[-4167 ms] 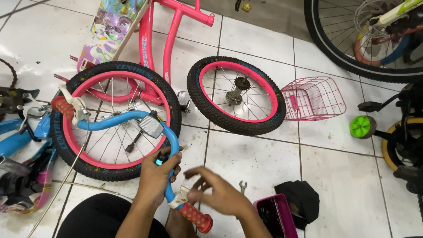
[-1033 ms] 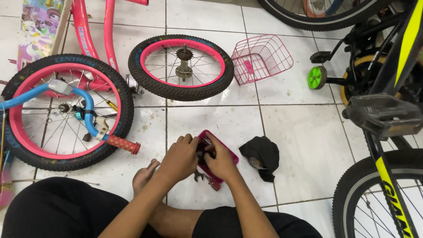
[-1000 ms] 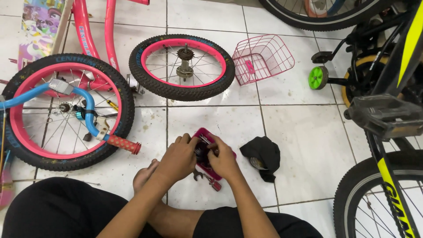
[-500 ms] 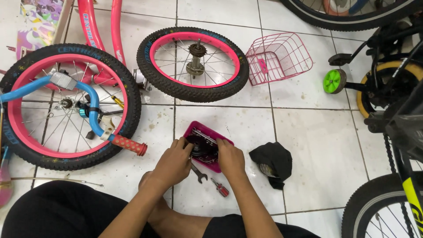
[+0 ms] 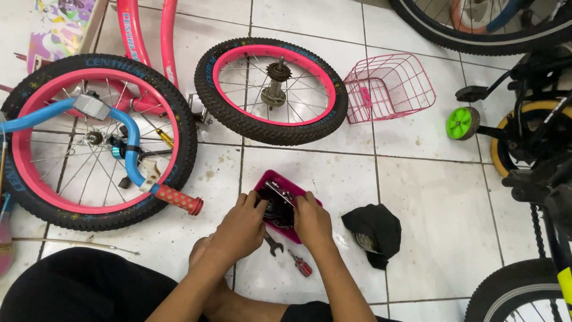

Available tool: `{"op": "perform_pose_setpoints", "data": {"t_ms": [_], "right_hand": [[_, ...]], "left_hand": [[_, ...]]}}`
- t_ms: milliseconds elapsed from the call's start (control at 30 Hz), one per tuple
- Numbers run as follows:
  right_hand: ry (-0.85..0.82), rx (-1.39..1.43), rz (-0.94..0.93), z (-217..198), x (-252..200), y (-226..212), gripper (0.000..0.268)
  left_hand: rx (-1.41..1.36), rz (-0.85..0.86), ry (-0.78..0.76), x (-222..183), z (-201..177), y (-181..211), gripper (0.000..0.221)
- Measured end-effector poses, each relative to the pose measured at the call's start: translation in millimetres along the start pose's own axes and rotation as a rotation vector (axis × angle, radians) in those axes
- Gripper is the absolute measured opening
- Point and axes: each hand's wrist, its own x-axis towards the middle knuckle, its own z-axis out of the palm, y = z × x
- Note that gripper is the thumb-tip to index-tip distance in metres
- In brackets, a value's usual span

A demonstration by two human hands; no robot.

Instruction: Threading a brake cable through a bicycle brake lever and organizing small repair parts.

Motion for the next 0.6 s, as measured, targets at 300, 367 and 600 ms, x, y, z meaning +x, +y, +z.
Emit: {"op": "perform_pose_setpoints", "data": {"t_ms": [300, 367, 600], "right_hand": [[-0.003, -0.032, -0.055, 8, -1, 2, 0.024], [0.005, -0.041, -0.051, 10, 0, 3, 0.023], [0.012, 0.368, 0.079, -36, -15, -4, 0.021]], "left_hand": [[-0.03, 0.003, 0.026, 0, 5, -5, 0.044], [-0.037, 0.007, 0.032, 0, 5, -6, 0.044], [-0.343, -0.082, 0.116, 0, -11, -3, 0.048]]}}
